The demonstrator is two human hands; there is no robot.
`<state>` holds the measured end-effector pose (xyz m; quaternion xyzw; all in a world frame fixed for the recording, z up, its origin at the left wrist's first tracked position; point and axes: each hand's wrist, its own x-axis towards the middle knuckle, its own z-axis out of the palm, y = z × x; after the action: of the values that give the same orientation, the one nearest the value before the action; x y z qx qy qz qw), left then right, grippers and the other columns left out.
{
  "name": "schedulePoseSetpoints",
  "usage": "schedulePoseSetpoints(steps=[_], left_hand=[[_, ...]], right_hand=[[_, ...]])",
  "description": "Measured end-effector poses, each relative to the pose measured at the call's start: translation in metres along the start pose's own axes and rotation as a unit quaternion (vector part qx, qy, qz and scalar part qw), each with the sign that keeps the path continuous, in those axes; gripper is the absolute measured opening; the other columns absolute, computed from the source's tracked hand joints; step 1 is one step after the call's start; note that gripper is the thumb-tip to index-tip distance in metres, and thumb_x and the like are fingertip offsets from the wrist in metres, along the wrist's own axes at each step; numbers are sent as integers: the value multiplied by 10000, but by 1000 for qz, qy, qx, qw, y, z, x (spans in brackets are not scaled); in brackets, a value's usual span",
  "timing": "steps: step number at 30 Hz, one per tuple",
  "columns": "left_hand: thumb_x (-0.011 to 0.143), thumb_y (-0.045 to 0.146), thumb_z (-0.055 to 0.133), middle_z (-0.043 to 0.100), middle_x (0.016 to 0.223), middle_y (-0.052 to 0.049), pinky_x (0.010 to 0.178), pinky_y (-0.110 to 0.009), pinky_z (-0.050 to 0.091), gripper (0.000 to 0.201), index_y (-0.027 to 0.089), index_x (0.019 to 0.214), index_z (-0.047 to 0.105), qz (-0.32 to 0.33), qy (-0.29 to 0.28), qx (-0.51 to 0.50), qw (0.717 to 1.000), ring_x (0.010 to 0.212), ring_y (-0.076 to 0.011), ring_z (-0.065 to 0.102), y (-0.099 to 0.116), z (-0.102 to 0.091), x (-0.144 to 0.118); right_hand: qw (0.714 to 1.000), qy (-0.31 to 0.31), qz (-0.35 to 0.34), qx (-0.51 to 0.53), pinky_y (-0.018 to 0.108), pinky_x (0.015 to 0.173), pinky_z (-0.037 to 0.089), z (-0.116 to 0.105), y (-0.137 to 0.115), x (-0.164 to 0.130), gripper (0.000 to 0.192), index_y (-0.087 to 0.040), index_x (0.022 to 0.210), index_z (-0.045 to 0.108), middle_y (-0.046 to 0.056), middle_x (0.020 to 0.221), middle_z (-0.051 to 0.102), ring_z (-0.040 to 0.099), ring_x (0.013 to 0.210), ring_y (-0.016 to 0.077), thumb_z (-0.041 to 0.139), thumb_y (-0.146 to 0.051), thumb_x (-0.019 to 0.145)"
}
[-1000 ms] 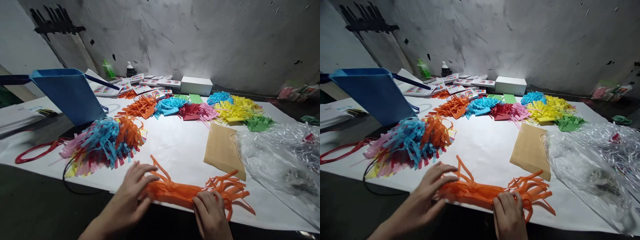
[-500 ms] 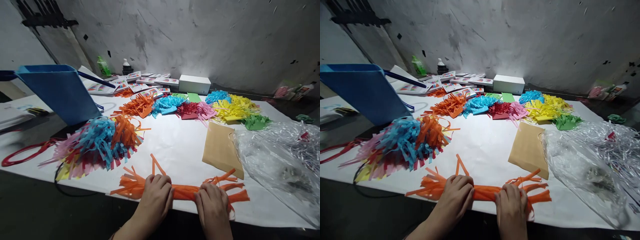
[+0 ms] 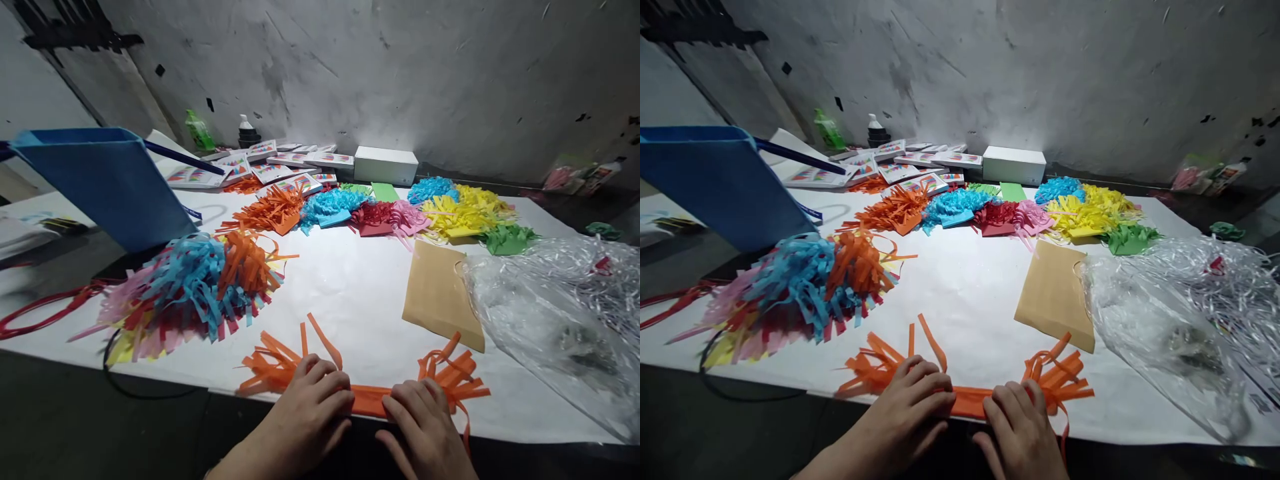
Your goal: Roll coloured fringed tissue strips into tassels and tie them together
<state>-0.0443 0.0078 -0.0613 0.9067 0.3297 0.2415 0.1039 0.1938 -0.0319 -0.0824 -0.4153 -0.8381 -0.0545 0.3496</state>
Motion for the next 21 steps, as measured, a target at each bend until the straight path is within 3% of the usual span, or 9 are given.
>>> schedulePoseSetpoints(steps=[6,9,13,15,18,21], left_hand=[[976,116,516,698,854,0,855,-385,365,157,206,873,593,23,63,-47,997,824,-187,556,4,1,-1],[956,93,519,682,853,-3,833,-376,376,178,200,824,573,-22,70,-47,996,821,-186,557,6,-1,1],[923,126,547,640,861,-28,827,-394,385,160,194,779,543,-103,44,-12,994,827,-208,556,8,-1,4],[904,127,575,640,882,-32,826,-398,382,137,194,788,545,-118,43,7,992,823,-213,551,6,2,5],[929,90,548,660,901,-17,854,-387,370,146,200,838,580,-56,32,-1,998,831,-198,551,3,5,7],[973,108,519,680,880,-3,865,-374,365,153,210,912,615,27,14,-10,999,818,-180,558,2,5,5]], right_hand=[[999,-10,33,38,420,953,352,-4,2,-14,134,-204,974,660,18,887,683,619,880,190,561,-121,941],[996,13,74,36,433,995,317,-4,-4,-11,139,-221,946,654,8,885,683,627,908,195,549,-129,948],[980,72,183,10,452,995,311,4,-16,-7,201,-219,795,600,5,817,655,617,852,191,519,-147,964],[975,87,205,-11,477,1023,299,9,-19,-7,169,-218,833,610,25,870,664,622,893,205,522,-152,961],[986,82,147,-3,489,1054,309,11,-19,-6,252,-201,991,643,55,970,681,626,973,211,428,-73,959],[995,67,69,23,468,1058,328,10,-16,-7,300,-173,1028,658,54,943,695,634,946,205,399,-51,938]])
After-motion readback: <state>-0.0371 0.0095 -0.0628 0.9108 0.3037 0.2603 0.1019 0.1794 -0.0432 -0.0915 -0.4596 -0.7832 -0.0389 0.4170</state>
